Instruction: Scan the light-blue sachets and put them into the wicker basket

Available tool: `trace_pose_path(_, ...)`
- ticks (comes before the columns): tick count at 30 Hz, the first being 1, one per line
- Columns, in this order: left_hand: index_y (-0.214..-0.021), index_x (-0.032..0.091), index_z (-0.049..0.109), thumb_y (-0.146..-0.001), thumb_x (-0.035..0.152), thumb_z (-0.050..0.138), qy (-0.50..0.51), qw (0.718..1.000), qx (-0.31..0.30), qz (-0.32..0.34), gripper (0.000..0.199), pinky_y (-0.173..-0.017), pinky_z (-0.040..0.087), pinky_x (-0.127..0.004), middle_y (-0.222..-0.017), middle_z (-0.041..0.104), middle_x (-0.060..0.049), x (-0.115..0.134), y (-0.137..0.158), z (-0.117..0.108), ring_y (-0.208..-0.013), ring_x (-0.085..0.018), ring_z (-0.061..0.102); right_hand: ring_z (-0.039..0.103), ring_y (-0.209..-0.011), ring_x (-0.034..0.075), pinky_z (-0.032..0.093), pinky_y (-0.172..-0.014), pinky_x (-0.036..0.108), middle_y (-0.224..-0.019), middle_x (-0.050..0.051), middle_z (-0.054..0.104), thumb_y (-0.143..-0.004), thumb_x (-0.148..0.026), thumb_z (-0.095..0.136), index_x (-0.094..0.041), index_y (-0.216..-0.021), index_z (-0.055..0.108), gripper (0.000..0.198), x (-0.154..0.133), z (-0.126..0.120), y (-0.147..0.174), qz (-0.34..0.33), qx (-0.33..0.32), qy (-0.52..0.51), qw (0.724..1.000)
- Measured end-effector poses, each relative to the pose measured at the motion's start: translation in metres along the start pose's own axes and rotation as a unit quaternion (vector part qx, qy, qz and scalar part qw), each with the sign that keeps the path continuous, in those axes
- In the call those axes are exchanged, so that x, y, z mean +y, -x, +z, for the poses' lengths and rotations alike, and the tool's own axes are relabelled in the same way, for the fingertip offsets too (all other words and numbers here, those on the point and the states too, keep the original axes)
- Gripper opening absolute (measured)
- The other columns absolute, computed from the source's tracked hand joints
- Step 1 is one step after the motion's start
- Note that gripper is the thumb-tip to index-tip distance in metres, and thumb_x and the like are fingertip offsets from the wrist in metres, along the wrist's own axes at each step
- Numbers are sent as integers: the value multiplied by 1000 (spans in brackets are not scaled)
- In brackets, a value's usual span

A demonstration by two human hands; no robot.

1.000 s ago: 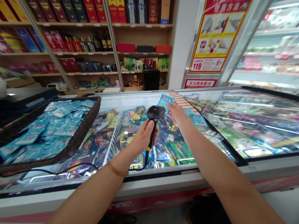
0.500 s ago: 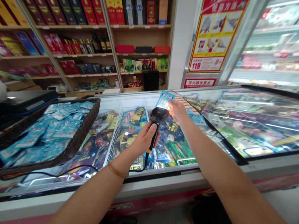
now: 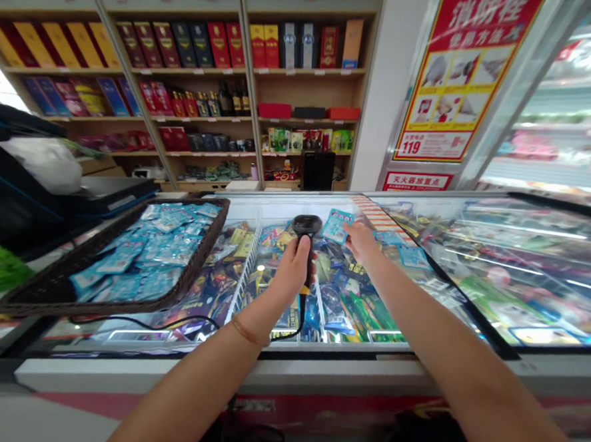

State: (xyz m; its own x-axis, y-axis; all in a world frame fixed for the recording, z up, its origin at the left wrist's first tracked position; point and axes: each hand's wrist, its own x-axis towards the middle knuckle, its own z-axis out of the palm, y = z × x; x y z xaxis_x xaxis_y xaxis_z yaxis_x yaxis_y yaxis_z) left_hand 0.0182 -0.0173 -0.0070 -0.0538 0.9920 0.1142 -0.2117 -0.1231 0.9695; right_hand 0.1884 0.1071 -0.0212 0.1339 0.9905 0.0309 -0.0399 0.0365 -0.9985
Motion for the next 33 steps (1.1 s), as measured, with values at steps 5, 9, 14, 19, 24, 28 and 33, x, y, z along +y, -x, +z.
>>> trace_pose_path(5,-86,21,52,-91,69,58,23,993,116,19,49,-37,40,-23,-64,58,3,54,-4,-48,-40,-9,49,75,-76,18,62,-81,33,-76,3,75,-87,-26,74,-21,-80,62,14,-27,68,0,24,-92,-43,995)
trace_pose_path(9,-86,21,52,-89,72,59,53,972,219,68,51,-39,41,-21,-64,58,3,84,3,-97,-42,-9,50,73,-70,16,62,-83,33,-70,1,72,-86,-16,77,-20,-74,61,20,-57,155,12,54,-177,-52,981)
trace_pose_path(14,-85,22,51,-92,71,55,58,947,299,102,49,-39,42,-22,-64,58,3,96,15,-149,-43,-10,51,72,-74,16,61,-88,35,-67,-1,69,-87,-14,75,-20,-74,61,20,-73,264,33,80,-253,-86,960)
trace_pose_path(19,-85,22,51,-93,69,54,61,939,323,105,47,-41,43,-23,-67,58,3,98,21,-168,-44,-9,51,74,-93,17,56,-101,38,-83,1,73,-80,-14,80,-22,-81,66,15,-66,304,39,78,-265,-108,955)
trace_pose_path(24,-85,22,50,-95,67,52,80,949,294,81,46,-42,42,-21,-63,56,4,88,13,-146,-43,-9,51,72,-102,18,54,-101,39,-95,1,77,-81,-17,75,-22,-89,73,9,-44,256,18,0,-209,-32,977)
trace_pose_path(28,-89,21,51,-96,64,54,91,966,233,56,43,-41,41,-20,-65,58,5,69,-1,-105,-42,-8,50,72,-105,17,53,-101,33,-111,6,79,-85,-12,62,-19,-97,77,20,-21,178,-8,-72,-115,99,986)
trace_pose_path(33,-86,21,50,-103,57,44,75,986,149,3,40,-40,40,-21,-58,55,6,40,-17,-47,-38,-9,49,72,-113,20,51,-104,32,-125,12,76,-88,-10,52,-13,-119,75,38,8,64,-34,-86,1,257,963)
